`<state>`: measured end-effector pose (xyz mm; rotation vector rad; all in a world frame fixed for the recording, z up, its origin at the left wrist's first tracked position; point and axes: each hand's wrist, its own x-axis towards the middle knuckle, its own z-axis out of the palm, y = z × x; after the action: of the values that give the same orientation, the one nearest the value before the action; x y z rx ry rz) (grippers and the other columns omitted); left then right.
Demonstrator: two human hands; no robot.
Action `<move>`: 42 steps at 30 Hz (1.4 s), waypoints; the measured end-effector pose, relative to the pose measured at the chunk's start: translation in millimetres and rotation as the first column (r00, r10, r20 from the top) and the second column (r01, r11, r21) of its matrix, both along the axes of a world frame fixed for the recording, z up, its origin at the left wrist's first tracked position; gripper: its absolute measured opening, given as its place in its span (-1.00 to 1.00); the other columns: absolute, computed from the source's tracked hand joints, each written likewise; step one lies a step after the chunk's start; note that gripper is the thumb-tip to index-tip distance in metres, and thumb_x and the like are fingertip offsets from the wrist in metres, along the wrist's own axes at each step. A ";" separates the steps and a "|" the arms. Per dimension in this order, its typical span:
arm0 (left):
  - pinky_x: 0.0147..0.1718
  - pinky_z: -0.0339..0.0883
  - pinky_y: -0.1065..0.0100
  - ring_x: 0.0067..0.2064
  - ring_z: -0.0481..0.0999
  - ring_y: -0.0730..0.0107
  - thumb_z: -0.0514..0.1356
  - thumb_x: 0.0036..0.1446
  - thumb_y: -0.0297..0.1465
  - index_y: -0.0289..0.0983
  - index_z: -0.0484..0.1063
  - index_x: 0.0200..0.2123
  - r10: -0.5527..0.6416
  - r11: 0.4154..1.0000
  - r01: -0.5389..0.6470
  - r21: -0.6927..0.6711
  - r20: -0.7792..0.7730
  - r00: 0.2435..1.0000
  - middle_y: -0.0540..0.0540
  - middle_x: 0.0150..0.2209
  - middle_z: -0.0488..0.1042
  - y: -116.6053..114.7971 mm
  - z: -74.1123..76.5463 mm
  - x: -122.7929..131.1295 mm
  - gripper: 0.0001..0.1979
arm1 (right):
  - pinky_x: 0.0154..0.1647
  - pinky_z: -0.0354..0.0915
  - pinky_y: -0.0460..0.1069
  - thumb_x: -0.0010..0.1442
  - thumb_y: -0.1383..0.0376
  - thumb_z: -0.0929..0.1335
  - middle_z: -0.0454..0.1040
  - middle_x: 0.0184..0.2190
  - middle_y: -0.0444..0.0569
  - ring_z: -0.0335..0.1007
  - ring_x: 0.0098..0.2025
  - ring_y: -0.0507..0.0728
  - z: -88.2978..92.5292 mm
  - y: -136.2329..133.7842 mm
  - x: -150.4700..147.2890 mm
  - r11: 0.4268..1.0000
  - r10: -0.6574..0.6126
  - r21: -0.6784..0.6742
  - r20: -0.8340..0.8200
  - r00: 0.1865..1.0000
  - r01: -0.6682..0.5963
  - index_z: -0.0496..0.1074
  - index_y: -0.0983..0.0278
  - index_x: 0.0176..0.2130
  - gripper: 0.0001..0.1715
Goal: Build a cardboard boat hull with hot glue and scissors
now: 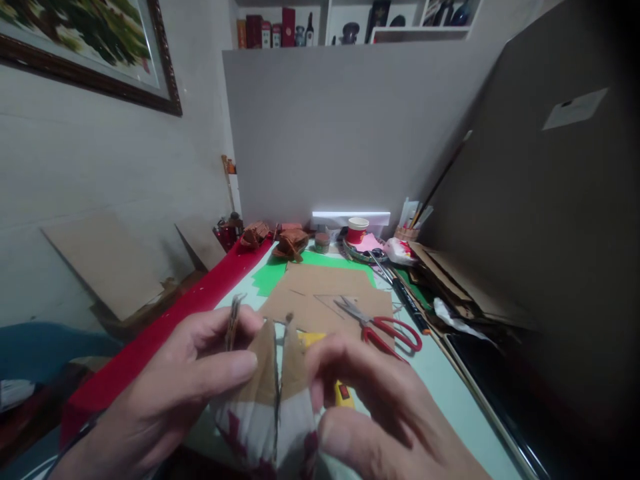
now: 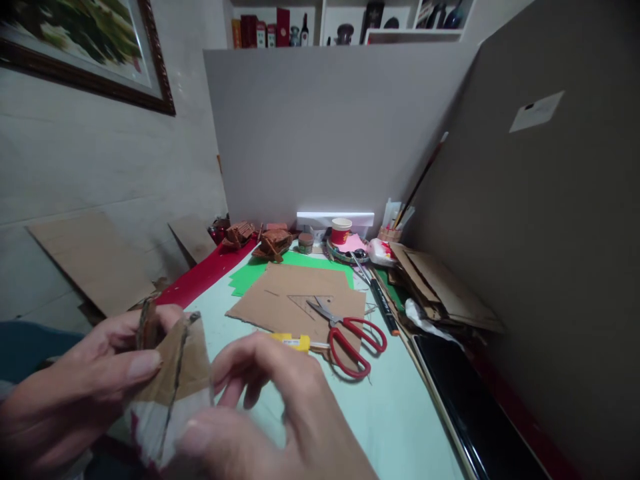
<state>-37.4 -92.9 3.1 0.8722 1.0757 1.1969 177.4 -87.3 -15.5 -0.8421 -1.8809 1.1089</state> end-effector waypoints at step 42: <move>-0.69 0.41 0.41 -0.66 0.38 0.46 0.54 -0.35 -0.25 -0.20 0.59 -0.44 0.012 1.000 -0.012 0.001 -0.137 0.991 -0.03 -0.62 0.48 17.0 -8.0 1.6 -0.67 | -0.55 0.04 -0.08 0.23 0.10 0.33 0.32 -0.58 -0.16 0.27 -0.51 0.03 -3.0 6.1 -33.1 0.869 -0.099 -0.491 -0.048 0.994 0.062 0.23 0.23 -0.48 -0.64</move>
<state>-35.8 -75.9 -4.9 0.9600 1.1928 1.1604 144.3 -81.2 -18.4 -1.1301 -1.5031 1.5738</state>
